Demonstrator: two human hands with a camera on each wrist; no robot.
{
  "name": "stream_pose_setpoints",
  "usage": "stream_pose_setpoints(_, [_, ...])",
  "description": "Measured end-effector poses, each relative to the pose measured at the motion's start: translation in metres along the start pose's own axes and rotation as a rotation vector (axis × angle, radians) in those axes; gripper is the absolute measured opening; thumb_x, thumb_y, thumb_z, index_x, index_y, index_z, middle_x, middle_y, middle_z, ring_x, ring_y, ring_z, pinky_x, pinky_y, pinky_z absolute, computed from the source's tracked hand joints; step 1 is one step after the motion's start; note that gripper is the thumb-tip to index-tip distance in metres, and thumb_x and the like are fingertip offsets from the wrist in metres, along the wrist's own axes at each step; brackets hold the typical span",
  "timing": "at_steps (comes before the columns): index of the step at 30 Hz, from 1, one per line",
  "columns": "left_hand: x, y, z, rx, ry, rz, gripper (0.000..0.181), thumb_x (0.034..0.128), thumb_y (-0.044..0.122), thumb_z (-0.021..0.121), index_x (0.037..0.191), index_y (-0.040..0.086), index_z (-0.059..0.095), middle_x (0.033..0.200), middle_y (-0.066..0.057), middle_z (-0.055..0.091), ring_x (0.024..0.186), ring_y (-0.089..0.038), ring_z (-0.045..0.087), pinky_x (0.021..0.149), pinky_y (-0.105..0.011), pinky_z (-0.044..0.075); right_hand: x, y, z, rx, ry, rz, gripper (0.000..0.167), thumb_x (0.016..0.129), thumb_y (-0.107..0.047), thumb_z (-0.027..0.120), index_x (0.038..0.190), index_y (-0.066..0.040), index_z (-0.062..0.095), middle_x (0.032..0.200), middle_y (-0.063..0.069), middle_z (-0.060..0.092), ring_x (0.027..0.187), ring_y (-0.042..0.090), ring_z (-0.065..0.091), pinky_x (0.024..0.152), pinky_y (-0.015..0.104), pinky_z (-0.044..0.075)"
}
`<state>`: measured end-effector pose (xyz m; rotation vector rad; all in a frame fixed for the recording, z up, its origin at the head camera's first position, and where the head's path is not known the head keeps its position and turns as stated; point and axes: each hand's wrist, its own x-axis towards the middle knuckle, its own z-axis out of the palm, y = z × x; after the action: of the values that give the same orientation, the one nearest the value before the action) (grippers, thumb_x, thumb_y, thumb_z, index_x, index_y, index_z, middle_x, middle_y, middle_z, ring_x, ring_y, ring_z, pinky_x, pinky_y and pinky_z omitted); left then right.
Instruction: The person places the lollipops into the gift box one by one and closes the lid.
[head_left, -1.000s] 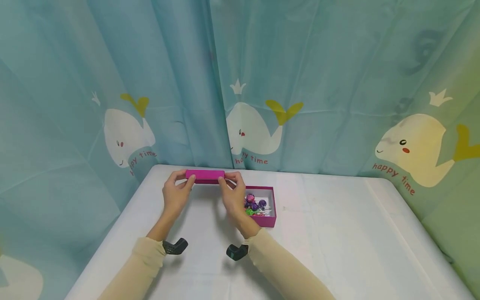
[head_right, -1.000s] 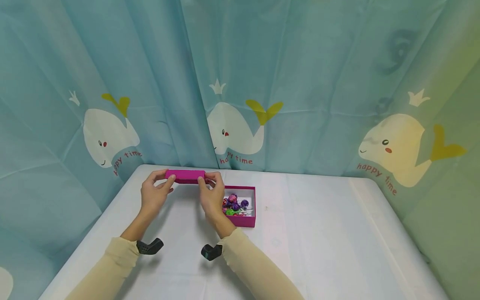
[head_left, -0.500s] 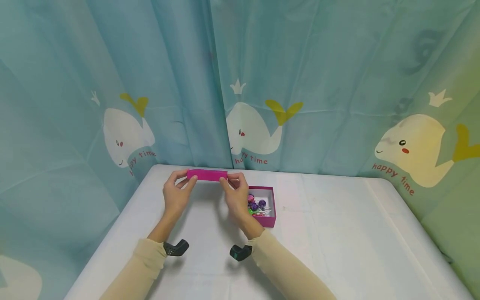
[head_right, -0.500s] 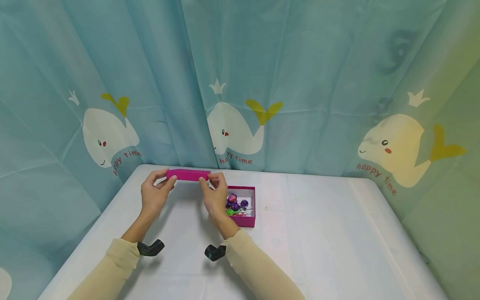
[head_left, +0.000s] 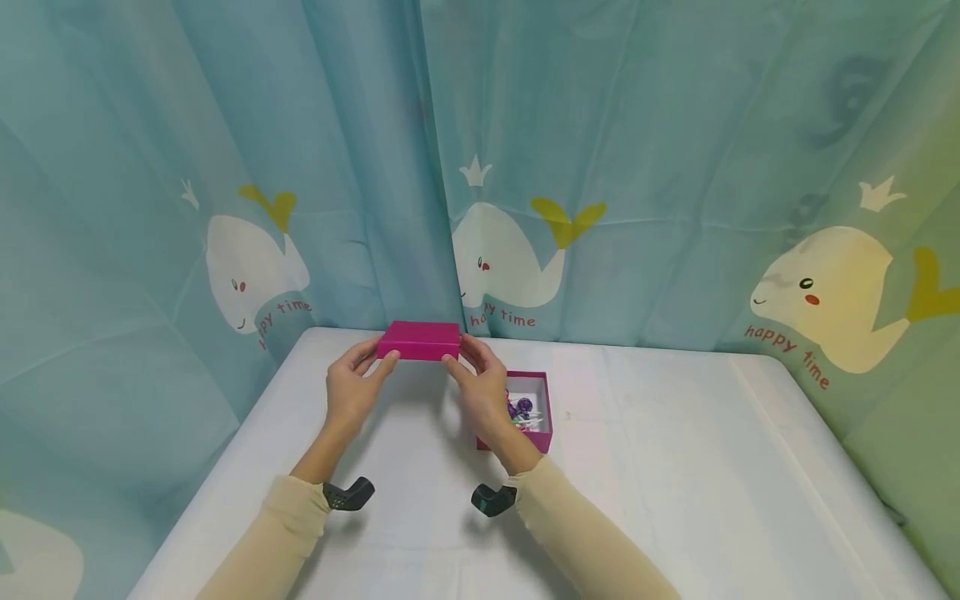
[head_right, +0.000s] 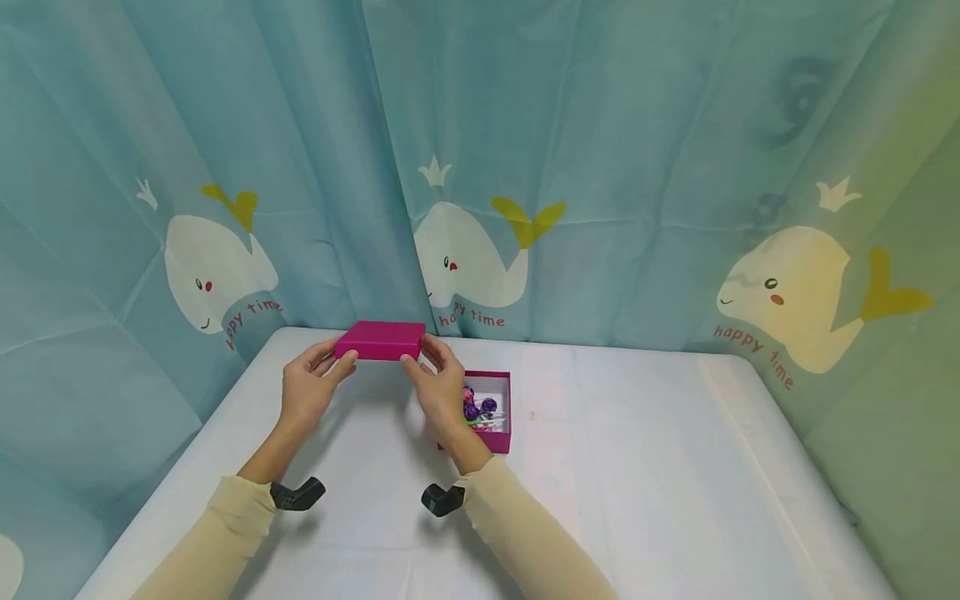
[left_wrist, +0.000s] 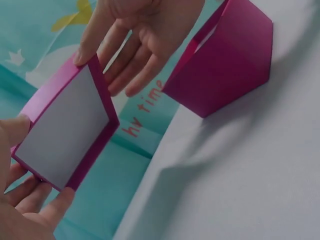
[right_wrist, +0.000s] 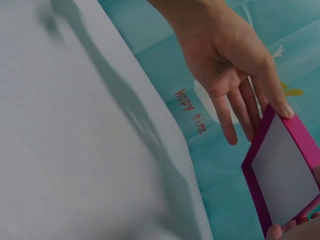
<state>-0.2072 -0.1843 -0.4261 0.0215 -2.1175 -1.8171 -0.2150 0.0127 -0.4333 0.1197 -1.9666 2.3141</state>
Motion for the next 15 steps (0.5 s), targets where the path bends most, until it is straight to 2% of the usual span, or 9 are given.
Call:
stream_pose_setpoints(6, [0.0,-0.001,0.0,-0.013,-0.03,-0.003,0.052,0.0904,0.026,0.082,0.132,0.001,0.064,0.137,-0.015,0.064,0.135,-0.026,0.057,0.096,-0.026,0.052,0.004,-0.003,-0.011,-0.014,-0.057,0.018,0.054,0.094,-0.016,0.078,0.144,-0.01,0.059,0.143,0.009,0.06,0.131,0.028,0.058,0.102,0.035,0.053])
stream_pose_setpoints(11, [0.0,-0.002,0.001,-0.054,-0.072,0.007,0.05,0.0908,0.019,0.081,0.133,-0.001,0.061,0.14,-0.014,0.061,0.136,-0.027,0.054,0.095,-0.023,0.053,0.002,-0.007,-0.02,-0.042,-0.061,0.043,0.054,0.091,-0.016,0.081,0.141,-0.013,0.062,0.14,0.008,0.062,0.127,0.03,0.061,0.1,0.033,0.053])
stream_pose_setpoints(15, [0.0,-0.001,0.002,-0.114,-0.118,0.008,0.051,0.091,0.013,0.08,0.133,-0.003,0.058,0.143,-0.014,0.056,0.136,-0.029,0.054,0.094,-0.022,0.053,0.002,-0.008,-0.029,-0.083,-0.09,0.016,0.055,0.09,-0.018,0.082,0.141,-0.015,0.062,0.141,0.005,0.061,0.13,0.027,0.06,0.104,0.034,0.051])
